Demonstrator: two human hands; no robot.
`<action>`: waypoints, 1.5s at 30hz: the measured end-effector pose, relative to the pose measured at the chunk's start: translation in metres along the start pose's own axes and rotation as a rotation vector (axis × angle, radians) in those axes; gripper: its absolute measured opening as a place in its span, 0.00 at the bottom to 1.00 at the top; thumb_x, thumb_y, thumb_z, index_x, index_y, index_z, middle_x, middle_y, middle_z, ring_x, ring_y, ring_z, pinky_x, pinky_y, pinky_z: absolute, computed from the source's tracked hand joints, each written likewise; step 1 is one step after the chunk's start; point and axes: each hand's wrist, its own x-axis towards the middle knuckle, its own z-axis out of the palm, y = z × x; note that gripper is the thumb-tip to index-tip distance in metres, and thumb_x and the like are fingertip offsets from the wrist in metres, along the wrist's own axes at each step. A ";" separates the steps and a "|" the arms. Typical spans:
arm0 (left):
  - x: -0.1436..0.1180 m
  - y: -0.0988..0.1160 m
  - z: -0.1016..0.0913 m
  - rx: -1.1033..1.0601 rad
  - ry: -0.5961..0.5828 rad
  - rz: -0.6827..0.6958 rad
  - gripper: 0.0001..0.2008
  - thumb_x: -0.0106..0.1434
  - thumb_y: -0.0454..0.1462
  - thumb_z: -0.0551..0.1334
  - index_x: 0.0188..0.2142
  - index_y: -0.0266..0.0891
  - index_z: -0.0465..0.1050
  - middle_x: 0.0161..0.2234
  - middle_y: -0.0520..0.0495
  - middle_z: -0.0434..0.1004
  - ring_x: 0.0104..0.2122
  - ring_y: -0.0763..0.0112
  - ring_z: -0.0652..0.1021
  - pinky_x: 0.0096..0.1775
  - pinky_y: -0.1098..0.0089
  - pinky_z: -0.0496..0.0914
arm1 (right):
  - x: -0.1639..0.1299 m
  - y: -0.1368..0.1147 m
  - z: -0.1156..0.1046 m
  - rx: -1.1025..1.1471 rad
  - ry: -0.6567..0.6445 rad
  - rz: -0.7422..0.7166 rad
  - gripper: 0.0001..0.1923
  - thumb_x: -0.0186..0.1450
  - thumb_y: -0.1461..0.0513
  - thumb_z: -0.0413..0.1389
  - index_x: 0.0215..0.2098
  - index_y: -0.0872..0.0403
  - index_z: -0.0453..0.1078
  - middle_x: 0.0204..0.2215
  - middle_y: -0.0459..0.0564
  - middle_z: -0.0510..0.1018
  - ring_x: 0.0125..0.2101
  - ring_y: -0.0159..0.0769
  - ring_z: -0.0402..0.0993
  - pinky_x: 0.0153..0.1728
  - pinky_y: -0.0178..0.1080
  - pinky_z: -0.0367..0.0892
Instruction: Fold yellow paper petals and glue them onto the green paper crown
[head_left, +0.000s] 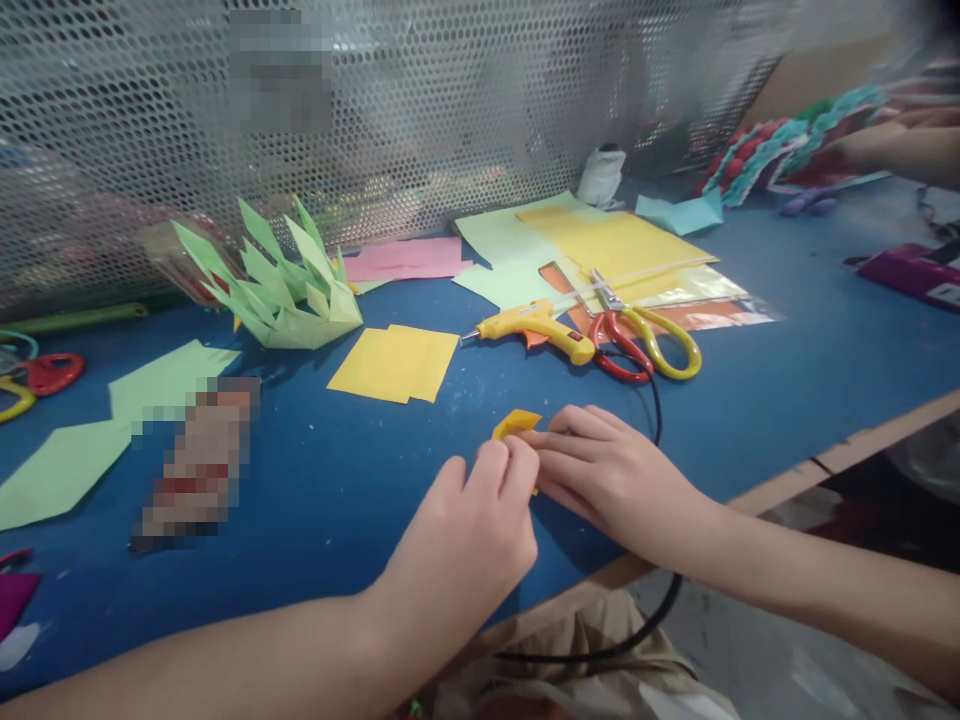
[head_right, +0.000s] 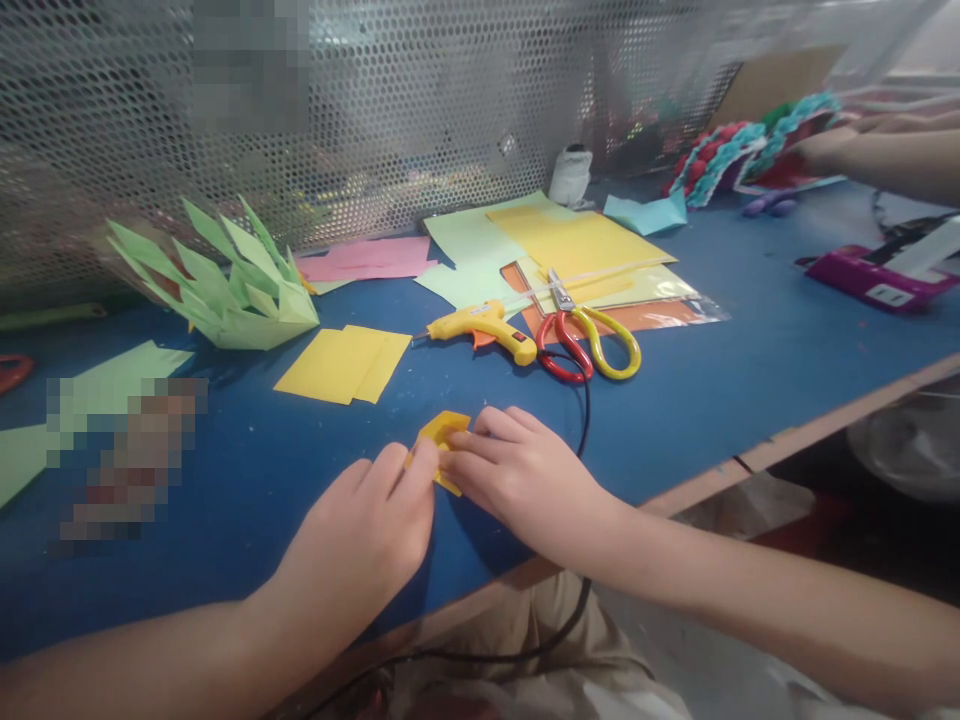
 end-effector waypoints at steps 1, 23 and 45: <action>0.000 0.001 -0.001 0.020 -0.016 0.016 0.14 0.59 0.24 0.52 0.39 0.30 0.75 0.42 0.41 0.71 0.32 0.68 0.71 0.24 0.71 0.65 | 0.000 0.000 0.000 0.002 0.002 0.001 0.15 0.70 0.63 0.45 0.35 0.57 0.73 0.35 0.50 0.80 0.33 0.36 0.64 0.32 0.39 0.60; -0.018 0.029 -0.013 0.171 -0.290 -0.064 0.18 0.60 0.37 0.56 0.47 0.32 0.74 0.30 0.43 0.67 0.25 0.69 0.67 0.22 0.72 0.62 | -0.004 0.003 0.004 0.107 0.032 0.069 0.09 0.69 0.62 0.49 0.36 0.55 0.71 0.35 0.49 0.79 0.32 0.34 0.68 0.35 0.39 0.60; -0.012 0.028 -0.004 0.071 -0.261 -0.116 0.22 0.51 0.29 0.62 0.47 0.28 0.75 0.26 0.47 0.69 0.20 0.74 0.70 0.18 0.75 0.65 | -0.006 0.004 0.004 -0.021 -0.019 0.017 0.11 0.69 0.63 0.48 0.42 0.53 0.73 0.41 0.46 0.80 0.34 0.35 0.65 0.32 0.39 0.58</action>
